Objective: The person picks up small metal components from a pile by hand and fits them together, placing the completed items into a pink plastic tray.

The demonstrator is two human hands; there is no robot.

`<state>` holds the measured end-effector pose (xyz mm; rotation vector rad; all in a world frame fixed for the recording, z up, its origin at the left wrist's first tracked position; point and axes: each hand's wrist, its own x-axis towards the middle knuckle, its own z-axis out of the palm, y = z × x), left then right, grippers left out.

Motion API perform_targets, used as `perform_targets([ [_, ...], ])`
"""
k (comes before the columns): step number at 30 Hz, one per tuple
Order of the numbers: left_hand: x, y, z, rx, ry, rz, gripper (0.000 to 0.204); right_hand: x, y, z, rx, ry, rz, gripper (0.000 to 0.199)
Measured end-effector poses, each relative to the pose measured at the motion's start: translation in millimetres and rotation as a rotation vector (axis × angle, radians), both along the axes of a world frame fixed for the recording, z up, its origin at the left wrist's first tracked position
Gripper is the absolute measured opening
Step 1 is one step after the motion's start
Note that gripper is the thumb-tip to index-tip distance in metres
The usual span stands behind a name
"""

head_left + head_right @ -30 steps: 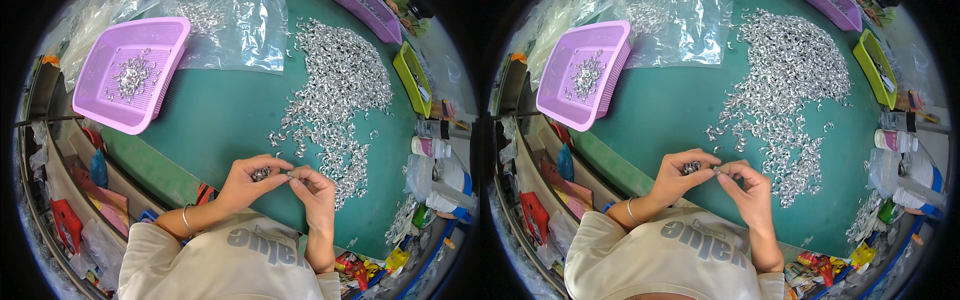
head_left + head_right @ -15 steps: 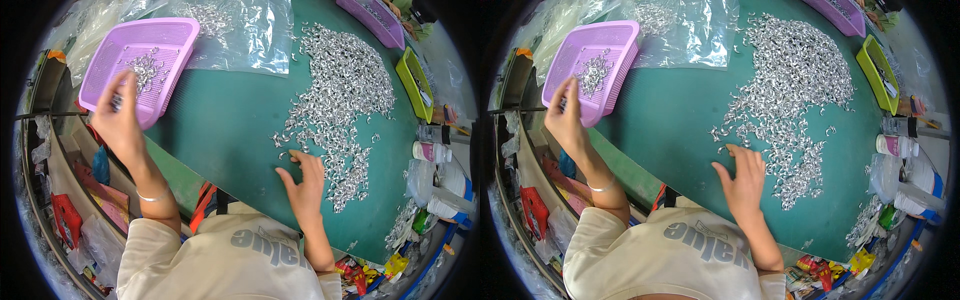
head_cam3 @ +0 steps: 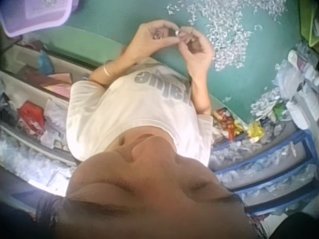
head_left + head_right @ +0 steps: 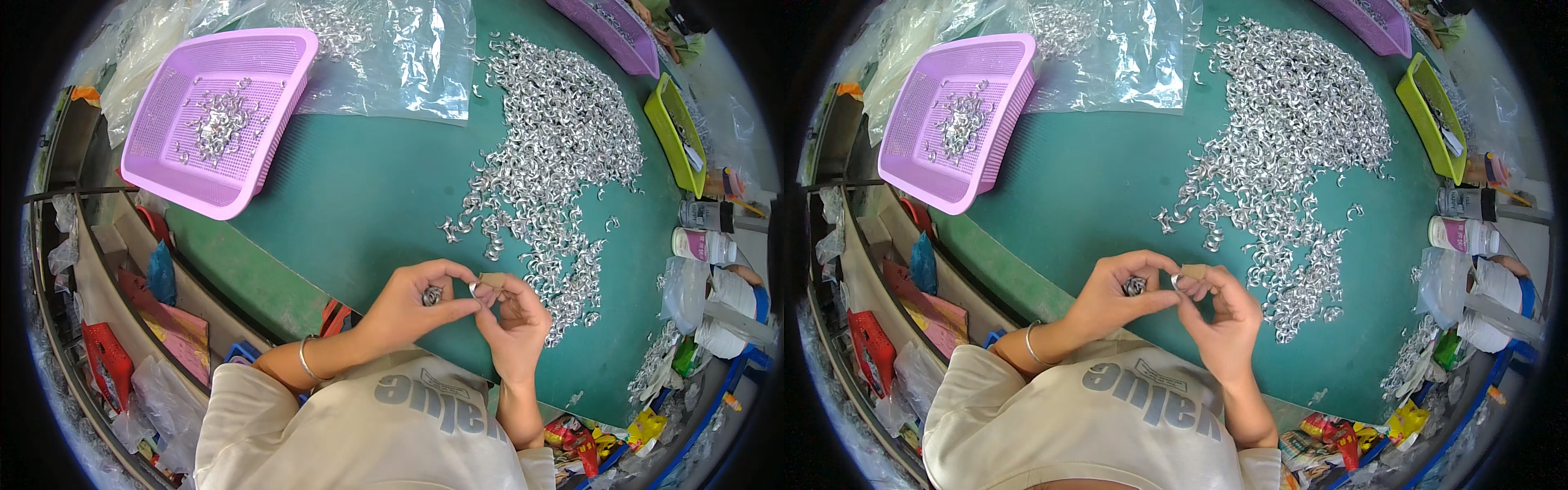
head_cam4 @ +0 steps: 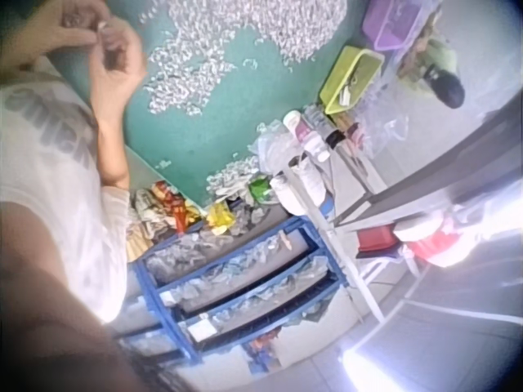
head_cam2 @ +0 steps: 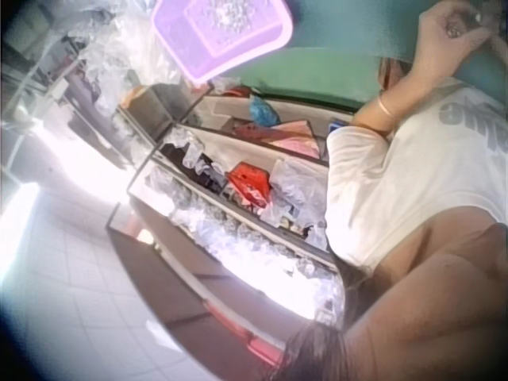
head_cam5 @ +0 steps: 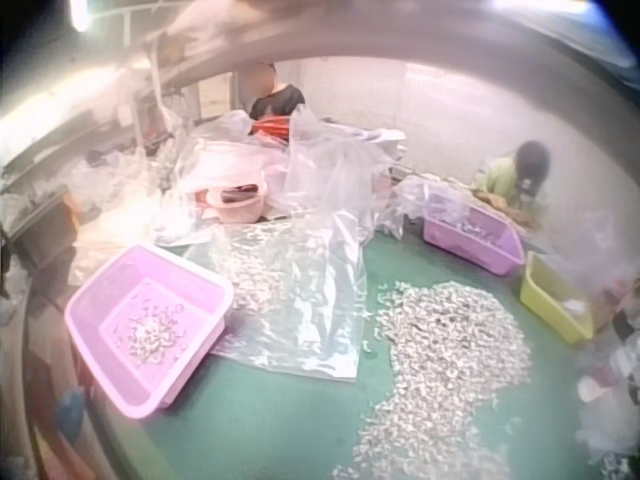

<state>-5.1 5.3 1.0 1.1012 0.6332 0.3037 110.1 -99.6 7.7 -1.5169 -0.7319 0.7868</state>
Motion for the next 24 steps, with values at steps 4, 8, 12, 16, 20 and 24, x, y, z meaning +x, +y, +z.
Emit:
perform_targets([
  [4,4,-3,9,0.012,0.012,0.05,0.016,-6,-1,11,0.043,-0.106,-0.081,0.035],
  [8,3,-2,15,0.006,-0.012,0.061,0.01,-7,-1,17,0.045,0.101,-0.074,0.027],
  [12,1,-2,19,0.135,-0.07,0.053,0.014,-7,-5,21,-0.005,0.364,-0.037,0.019],
  [16,-1,-2,23,0.318,-0.145,0.034,0.016,-5,-9,16,0.025,0.512,-0.006,0.017],
  [20,-1,-4,23,0.343,-0.165,0.049,0.017,-5,-9,15,0.057,0.557,-0.005,0.016],
  [24,-1,-4,25,0.339,-0.157,0.056,0.017,-6,-9,16,0.069,0.567,0.004,0.015],
])
